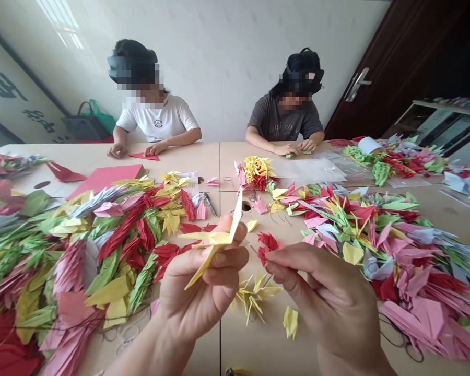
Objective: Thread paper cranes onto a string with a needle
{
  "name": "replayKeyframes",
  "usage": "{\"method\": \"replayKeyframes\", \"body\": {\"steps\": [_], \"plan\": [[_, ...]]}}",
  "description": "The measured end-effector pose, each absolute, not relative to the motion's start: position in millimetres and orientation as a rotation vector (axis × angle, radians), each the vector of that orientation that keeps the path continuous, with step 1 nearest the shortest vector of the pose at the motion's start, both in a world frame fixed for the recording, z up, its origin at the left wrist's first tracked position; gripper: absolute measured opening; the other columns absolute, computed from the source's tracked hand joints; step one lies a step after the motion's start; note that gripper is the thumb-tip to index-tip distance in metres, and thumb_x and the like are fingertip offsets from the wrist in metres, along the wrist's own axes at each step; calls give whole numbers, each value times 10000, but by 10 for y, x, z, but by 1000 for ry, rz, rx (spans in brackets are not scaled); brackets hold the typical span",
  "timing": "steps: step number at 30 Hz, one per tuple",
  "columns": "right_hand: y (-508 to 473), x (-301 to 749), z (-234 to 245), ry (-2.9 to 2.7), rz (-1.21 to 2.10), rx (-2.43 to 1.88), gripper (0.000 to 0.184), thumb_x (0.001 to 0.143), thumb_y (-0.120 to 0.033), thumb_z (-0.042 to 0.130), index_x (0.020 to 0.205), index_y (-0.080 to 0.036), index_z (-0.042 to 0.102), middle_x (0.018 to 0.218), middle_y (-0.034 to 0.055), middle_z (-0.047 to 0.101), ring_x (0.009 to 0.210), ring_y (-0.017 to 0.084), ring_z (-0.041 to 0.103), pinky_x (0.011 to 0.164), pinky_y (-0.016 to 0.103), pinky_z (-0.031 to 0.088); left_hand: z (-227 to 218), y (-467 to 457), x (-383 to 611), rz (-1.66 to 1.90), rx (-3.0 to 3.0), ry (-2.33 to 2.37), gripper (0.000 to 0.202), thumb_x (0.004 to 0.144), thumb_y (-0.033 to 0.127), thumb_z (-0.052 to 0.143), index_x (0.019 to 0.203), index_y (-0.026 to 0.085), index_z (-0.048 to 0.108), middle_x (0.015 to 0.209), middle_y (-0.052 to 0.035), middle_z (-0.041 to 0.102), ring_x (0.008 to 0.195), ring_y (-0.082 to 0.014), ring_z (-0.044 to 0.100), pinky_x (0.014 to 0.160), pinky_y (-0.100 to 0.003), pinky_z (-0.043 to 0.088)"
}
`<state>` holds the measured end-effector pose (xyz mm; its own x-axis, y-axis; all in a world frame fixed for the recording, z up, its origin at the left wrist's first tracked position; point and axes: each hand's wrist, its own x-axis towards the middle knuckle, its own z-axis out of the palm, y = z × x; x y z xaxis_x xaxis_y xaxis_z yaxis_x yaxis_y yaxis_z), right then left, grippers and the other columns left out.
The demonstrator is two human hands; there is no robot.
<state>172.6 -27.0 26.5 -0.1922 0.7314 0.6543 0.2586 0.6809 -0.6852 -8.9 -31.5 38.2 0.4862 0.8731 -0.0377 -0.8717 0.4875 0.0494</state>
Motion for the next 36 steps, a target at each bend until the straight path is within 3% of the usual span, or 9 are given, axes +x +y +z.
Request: {"method": "replayKeyframes", "body": {"steps": [8, 13, 18, 23, 29, 33, 36], "plan": [[-246, 1735, 271, -1868, 306, -800, 260, 904, -49, 624, 1077, -234, 682, 904, 11, 741, 766, 121, 680, 672, 238, 559, 426, -412, -74, 1005, -34, 22, 262, 799, -48, 655, 970, 142, 597, 713, -29, 741, 627, -59, 727, 547, 18, 524], [-255, 1749, 289, -1916, 287, -793, 231, 919, -72, 612, 1070, -237, 670, 876, 17, 733, 761, 133, 684, 650, 238, 555, 374, -393, -85, 1032, -29, 44, 286, 769, -28, 702, 964, 153, 598, 721, -10, 725, 626, -44, 718, 549, 37, 509], [-258, 1756, 300, -1931, 272, -810, 193, 928, -89, 607, 1050, -220, 679, 832, 16, 716, 723, 127, 678, 621, 234, 533, 348, -364, -89, 1061, 2, 104, 306, 734, -22, 748, 913, 180, 604, 875, -17, 694, 588, -23, 683, 499, 27, 505], [-260, 1771, 310, -1934, 275, -815, 168, 935, -105, 607, 1049, -205, 682, 840, 18, 715, 720, 114, 666, 640, 223, 527, 336, -355, -93, 1014, -8, 92, 326, 724, -11, 764, 939, 181, 611, 699, 19, 620, 573, -43, 680, 497, 30, 502], [-260, 1783, 305, -1963, 211, -840, 199, 939, -89, 581, 1067, -208, 677, 850, 29, 715, 735, 137, 670, 635, 257, 521, 374, -332, -80, 1083, 96, 237, 327, 668, 35, 820, 883, 197, 634, 802, 16, 654, 497, 4, 603, 441, 33, 464], [-249, 1795, 320, -1969, 180, -854, 198, 938, -92, 572, 1054, -212, 679, 847, 33, 718, 719, 148, 655, 634, 276, 522, 409, -340, -67, 1162, 302, 365, 346, 639, 84, 848, 925, 214, 702, 713, 17, 617, 523, -30, 609, 452, -11, 496], [-239, 1804, 328, -1956, 196, -876, 187, 947, -106, 571, 1047, -220, 679, 851, 29, 720, 725, 145, 659, 637, 274, 523, 428, -343, -73, 1186, 380, 404, 297, 649, 73, 842, 901, 179, 726, 728, -13, 670, 562, -62, 649, 535, -72, 573]]}}
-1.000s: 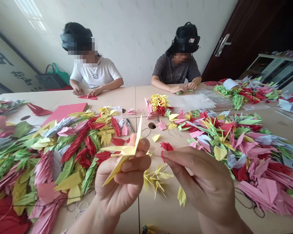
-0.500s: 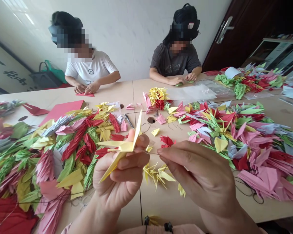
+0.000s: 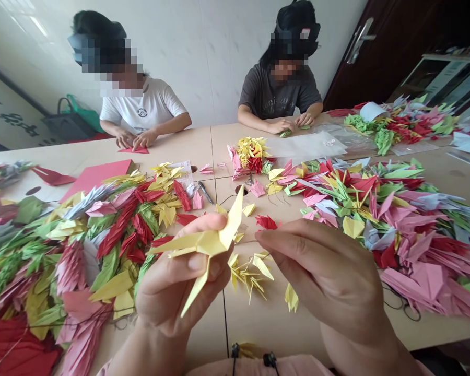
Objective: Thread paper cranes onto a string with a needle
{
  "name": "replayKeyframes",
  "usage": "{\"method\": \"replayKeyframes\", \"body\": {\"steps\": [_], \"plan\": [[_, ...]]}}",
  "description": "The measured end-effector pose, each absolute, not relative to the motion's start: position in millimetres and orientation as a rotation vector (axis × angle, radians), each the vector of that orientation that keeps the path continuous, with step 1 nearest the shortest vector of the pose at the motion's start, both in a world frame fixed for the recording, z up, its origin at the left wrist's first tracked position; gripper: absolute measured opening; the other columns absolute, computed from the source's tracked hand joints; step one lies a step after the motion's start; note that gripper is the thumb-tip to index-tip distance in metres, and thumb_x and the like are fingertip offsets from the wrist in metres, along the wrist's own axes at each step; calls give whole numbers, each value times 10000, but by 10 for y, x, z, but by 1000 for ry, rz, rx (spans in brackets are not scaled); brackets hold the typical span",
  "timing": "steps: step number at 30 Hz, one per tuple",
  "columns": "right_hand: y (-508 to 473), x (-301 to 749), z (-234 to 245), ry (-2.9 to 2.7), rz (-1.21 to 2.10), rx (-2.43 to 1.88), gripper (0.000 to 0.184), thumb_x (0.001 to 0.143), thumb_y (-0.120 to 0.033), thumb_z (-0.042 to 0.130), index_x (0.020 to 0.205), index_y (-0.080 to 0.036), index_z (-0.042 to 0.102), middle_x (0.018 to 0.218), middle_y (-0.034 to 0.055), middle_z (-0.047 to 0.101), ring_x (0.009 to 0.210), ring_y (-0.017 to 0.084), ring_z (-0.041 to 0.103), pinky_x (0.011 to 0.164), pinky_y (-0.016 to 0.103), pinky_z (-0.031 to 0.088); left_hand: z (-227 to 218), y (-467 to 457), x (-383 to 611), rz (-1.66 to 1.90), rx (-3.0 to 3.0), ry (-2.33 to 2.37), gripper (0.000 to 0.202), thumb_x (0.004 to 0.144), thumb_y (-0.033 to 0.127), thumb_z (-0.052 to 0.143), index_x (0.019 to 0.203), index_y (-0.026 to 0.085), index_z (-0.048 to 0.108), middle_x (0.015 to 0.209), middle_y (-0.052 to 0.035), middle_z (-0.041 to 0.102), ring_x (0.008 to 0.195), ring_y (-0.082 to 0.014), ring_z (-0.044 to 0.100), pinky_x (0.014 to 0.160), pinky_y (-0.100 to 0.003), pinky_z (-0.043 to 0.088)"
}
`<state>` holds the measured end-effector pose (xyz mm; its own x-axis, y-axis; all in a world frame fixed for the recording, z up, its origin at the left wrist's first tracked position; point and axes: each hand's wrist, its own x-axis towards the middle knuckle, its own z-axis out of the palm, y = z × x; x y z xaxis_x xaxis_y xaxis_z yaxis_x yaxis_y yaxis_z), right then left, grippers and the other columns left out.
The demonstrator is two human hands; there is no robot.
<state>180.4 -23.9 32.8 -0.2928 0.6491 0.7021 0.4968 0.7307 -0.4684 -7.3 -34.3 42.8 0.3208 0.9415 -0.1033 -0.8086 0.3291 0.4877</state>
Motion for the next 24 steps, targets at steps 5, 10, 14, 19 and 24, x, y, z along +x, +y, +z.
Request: {"method": "replayKeyframes", "body": {"steps": [5, 10, 14, 19, 24], "plan": [[-231, 1814, 309, -1944, 210, -880, 188, 949, -107, 579, 1047, -234, 677, 833, 13, 707, 712, 134, 653, 622, 266, 513, 426, -316, -90, 1097, 295, 299, 249, 666, 53, 817, 872, 137, 703, 772, -32, 691, 562, -61, 669, 453, -38, 539], [-232, 1812, 301, -1973, 203, -863, 189, 944, -104, 579, 1055, -222, 675, 848, 22, 714, 731, 142, 651, 629, 273, 510, 388, -309, -112, 990, 120, 157, 301, 696, 24, 782, 931, 143, 636, 695, -12, 667, 562, -46, 682, 450, 14, 496], [-233, 1811, 303, -1975, 202, -860, 189, 940, -89, 576, 1051, -200, 682, 825, 23, 703, 710, 133, 636, 623, 265, 497, 374, -299, -105, 956, 58, 117, 295, 716, 15, 766, 910, 145, 584, 673, -8, 660, 555, -51, 690, 478, 18, 505], [-238, 1806, 312, -1985, 186, -874, 194, 926, -65, 586, 1042, -186, 684, 798, 13, 686, 700, 125, 626, 618, 260, 479, 387, -263, -49, 997, -12, 71, 304, 730, -19, 686, 910, 180, 543, 924, -58, 704, 629, -53, 708, 454, 35, 494], [-249, 1797, 323, -1996, 174, -883, 165, 937, -73, 571, 987, -158, 703, 782, 28, 686, 674, 127, 622, 587, 267, 465, 370, -268, -36, 1053, -44, 64, 252, 735, 8, 624, 908, 178, 555, 955, -52, 707, 591, -48, 701, 458, 30, 504]]}}
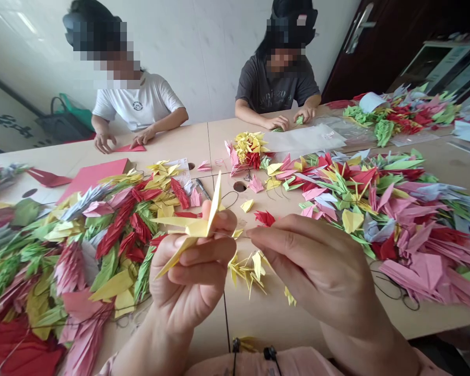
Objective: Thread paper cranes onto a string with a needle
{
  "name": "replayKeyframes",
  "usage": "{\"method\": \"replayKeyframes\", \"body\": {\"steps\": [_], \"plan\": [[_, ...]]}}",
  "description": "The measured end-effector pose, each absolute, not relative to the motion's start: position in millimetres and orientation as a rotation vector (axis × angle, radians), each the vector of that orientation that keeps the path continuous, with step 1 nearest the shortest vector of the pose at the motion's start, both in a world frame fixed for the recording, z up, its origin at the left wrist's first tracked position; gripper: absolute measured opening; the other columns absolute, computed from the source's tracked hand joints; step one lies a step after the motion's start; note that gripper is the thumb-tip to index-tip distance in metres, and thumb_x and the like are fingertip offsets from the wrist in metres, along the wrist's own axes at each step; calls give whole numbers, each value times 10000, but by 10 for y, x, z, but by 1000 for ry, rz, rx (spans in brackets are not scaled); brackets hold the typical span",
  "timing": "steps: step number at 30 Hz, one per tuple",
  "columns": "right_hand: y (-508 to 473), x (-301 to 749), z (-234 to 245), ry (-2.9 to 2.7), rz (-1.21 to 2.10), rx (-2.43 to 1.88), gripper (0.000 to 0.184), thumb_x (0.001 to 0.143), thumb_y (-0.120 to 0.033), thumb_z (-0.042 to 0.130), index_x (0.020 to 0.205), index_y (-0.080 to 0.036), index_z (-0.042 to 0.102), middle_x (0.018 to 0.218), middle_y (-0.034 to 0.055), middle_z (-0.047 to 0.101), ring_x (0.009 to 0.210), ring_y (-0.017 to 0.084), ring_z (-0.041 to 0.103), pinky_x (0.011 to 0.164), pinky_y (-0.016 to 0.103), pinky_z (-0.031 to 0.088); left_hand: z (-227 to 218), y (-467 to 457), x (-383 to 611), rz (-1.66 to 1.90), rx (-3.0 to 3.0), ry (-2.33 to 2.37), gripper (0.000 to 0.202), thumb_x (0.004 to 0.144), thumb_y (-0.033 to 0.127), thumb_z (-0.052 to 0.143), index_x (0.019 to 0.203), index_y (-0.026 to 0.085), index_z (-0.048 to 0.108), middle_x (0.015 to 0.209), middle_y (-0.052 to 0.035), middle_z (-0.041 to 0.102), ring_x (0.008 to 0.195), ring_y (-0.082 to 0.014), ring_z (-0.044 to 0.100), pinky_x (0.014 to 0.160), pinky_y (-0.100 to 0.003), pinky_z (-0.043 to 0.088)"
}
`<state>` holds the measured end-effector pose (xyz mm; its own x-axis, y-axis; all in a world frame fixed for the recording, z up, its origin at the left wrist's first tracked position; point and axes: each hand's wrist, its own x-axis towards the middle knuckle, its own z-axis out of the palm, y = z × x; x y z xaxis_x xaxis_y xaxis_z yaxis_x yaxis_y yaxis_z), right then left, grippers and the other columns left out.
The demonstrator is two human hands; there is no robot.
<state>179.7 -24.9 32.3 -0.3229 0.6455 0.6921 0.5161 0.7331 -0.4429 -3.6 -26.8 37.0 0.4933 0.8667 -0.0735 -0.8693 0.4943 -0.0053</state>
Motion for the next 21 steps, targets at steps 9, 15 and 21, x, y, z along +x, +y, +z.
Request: {"method": "replayKeyframes", "body": {"steps": [9, 15, 21], "plan": [[-237, 1791, 345, -1983, 177, -862, 148, 948, -98, 574, 1004, -149, 701, 787, 24, 691, 678, 120, 615, 598, 259, 468, 362, -267, -78, 1014, -50, 38, 221, 796, -10, 626, 915, 173, 596, 1004, -50, 719, 586, -40, 702, 462, 39, 496], [-238, 1795, 339, -1986, 181, -902, 147, 942, -90, 580, 981, -176, 693, 776, 12, 685, 676, 124, 619, 602, 261, 473, 343, -266, -71, 1008, -43, 56, 277, 754, -35, 695, 915, 169, 599, 988, -42, 715, 594, -38, 701, 443, 47, 484], [-250, 1815, 317, -2001, 129, -926, 177, 934, -78, 574, 1009, -191, 687, 807, 28, 699, 692, 149, 645, 592, 293, 476, 377, -255, -41, 1052, 104, 175, 277, 693, -3, 779, 879, 152, 645, 878, -26, 693, 572, -34, 675, 422, 20, 489]]}}
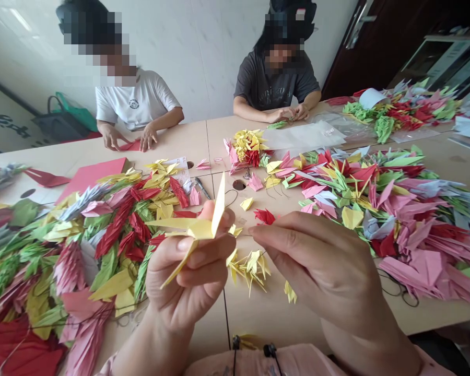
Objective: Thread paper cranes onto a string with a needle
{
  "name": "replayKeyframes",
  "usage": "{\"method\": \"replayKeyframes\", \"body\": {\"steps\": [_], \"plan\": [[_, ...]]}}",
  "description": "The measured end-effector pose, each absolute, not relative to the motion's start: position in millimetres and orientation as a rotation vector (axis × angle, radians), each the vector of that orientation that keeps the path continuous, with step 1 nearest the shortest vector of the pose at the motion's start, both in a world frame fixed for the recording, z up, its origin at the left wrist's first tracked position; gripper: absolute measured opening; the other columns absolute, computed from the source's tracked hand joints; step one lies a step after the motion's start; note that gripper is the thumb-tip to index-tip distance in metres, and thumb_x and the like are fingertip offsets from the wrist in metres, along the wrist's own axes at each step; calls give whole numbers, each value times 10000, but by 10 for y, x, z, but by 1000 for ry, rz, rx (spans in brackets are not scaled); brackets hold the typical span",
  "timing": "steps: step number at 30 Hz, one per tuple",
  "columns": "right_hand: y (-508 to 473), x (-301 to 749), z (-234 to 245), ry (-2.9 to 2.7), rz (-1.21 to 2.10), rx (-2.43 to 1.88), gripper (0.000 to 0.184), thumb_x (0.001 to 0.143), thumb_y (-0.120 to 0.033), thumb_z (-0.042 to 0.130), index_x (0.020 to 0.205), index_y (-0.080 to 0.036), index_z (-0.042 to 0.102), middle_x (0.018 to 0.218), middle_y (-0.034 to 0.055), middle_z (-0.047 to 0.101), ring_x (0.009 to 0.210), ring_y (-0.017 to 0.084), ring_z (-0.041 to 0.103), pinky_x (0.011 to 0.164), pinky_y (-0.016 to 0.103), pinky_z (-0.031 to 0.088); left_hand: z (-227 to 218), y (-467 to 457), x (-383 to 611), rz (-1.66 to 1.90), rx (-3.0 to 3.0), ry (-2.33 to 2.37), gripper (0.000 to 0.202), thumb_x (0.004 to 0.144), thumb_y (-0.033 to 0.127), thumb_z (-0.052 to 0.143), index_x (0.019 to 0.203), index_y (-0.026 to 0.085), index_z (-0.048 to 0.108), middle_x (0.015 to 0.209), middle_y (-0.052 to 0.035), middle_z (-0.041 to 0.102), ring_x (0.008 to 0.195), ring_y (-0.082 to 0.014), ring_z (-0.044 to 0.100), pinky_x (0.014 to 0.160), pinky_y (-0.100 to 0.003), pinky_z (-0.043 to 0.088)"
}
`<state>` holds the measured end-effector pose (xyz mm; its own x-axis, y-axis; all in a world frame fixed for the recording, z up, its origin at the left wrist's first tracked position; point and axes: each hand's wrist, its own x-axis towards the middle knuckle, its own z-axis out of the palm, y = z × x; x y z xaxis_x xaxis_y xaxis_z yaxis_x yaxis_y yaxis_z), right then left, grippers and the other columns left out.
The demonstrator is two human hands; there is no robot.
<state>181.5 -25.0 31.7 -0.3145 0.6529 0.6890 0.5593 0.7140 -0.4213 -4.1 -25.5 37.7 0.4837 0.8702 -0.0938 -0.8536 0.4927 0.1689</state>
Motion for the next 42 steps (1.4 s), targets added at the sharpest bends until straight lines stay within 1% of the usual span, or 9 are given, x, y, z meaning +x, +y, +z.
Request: {"method": "replayKeyframes", "body": {"steps": [3, 6, 12, 17, 22, 28, 35, 38, 42], "plan": [[-247, 1835, 321, -1996, 109, -911, 194, 929, -59, 574, 1023, -197, 673, 824, 27, 701, 725, 153, 656, 614, 292, 483, 386, -271, -14, 1119, 256, 313, 262, 689, 12, 783, 913, 137, 726, 757, -18, 681, 600, -56, 674, 447, -13, 515], [-238, 1840, 329, -1980, 166, -877, 191, 926, -51, 586, 984, -220, 655, 820, 4, 686, 724, 138, 645, 621, 272, 485, 375, -273, 32, 1073, 388, 385, 253, 702, 35, 780, 942, 114, 782, 718, -19, 699, 570, -56, 652, 472, -54, 543], [-197, 1783, 312, -1926, 328, -810, 131, 952, -100, 598, 930, -224, 633, 810, -45, 703, 700, 79, 637, 663, 193, 502, 369, -274, 72, 1057, 489, 402, 247, 726, 94, 800, 965, 156, 806, 729, 4, 733, 527, -41, 625, 516, -85, 552], [-180, 1725, 276, -1867, 366, -960, 63, 961, -227, 619, 900, -230, 608, 687, -76, 667, 571, 69, 605, 553, 173, 476, 347, -293, 66, 1066, 510, 412, 245, 736, 101, 813, 968, 177, 808, 822, 1, 767, 666, -53, 673, 658, -78, 553], [-177, 1681, 255, -1862, 371, -986, 71, 942, -196, 625, 883, -229, 604, 681, -66, 660, 576, 89, 616, 553, 188, 479, 282, -266, 81, 1121, 611, 426, 241, 768, 106, 792, 994, 187, 803, 793, 7, 741, 613, -42, 612, 597, -84, 510], [-170, 1661, 243, -1829, 482, -982, 49, 937, -188, 606, 907, -226, 607, 710, -50, 675, 574, 102, 624, 531, 201, 479, 275, -241, 100, 1203, 668, 478, 223, 751, 122, 808, 957, 208, 814, 901, -3, 753, 771, -79, 645, 719, -111, 514], [-186, 1655, 264, -1847, 466, -947, 64, 942, -197, 591, 884, -223, 593, 656, -57, 612, 533, 98, 559, 509, 210, 444, 266, -209, 95, 1226, 723, 579, 211, 703, 179, 851, 907, 220, 825, 832, -12, 749, 763, -93, 632, 735, -125, 496], [-201, 1651, 228, -1814, 525, -939, 49, 948, -189, 584, 933, -235, 583, 707, -50, 616, 574, 99, 573, 538, 205, 466, 253, -197, 102, 1227, 740, 592, 209, 693, 198, 857, 897, 236, 827, 825, -21, 743, 752, -112, 629, 726, -155, 501], [-211, 1655, 137, -1726, 650, -851, 124, 973, -148, 517, 1046, -247, 513, 836, -6, 625, 690, 125, 626, 589, 219, 523, 241, -191, 105, 1253, 748, 597, 202, 707, 187, 841, 903, 234, 826, 874, -27, 743, 768, -120, 636, 744, -179, 511]]}}
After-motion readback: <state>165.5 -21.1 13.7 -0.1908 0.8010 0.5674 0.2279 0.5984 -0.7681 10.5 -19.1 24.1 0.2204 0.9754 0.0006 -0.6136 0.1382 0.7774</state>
